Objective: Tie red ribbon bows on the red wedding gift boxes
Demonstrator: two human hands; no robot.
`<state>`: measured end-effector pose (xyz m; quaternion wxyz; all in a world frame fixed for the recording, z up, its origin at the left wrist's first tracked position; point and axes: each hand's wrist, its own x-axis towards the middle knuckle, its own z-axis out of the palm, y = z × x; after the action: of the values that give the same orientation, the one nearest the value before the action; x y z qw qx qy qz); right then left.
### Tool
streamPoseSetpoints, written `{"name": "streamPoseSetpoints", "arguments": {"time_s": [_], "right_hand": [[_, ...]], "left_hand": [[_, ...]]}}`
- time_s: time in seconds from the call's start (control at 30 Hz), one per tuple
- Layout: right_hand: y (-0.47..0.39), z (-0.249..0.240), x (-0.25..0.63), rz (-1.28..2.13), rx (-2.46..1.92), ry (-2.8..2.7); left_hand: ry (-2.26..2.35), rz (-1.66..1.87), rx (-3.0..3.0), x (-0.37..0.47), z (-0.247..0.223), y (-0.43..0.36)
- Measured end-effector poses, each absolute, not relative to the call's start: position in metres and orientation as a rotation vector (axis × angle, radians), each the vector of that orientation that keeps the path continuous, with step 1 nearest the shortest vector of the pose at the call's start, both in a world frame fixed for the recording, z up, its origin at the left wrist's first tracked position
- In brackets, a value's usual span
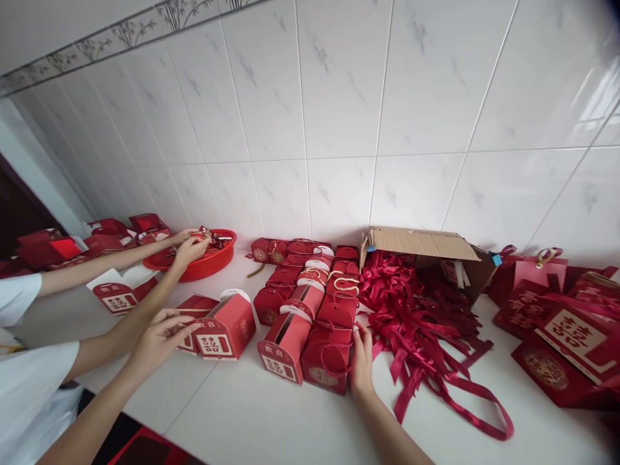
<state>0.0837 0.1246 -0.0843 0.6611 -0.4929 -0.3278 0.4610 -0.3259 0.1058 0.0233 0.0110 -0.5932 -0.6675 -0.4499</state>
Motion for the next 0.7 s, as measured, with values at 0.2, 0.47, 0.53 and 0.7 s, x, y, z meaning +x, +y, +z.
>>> {"name": "streamPoseSetpoints", "arguments": {"time_s": [0.2,0.47,0.53,0.7], "right_hand": [[0.123,-0.085,0.086,1.052,-1.129,-0.716],[0.120,-0.084,0.086,1.056,-1.130,-0.716],[0.121,-0.086,0.086,1.050,-1.126,-0.720],[0.122,-0.086,0.086,1.035,-1.125,-0.728]], "left_hand": [[-2.029,-1.456,-1.953,-0.289,0.020,0.091],[-1.955,-1.521,-1.979,-0.248,0.010,0.099],[-1.956,-1.521,-1.992,-0.240,0.010,0.100],[-1.984,-1.561,-1.952,-0.237,0.013,0.088]]}}
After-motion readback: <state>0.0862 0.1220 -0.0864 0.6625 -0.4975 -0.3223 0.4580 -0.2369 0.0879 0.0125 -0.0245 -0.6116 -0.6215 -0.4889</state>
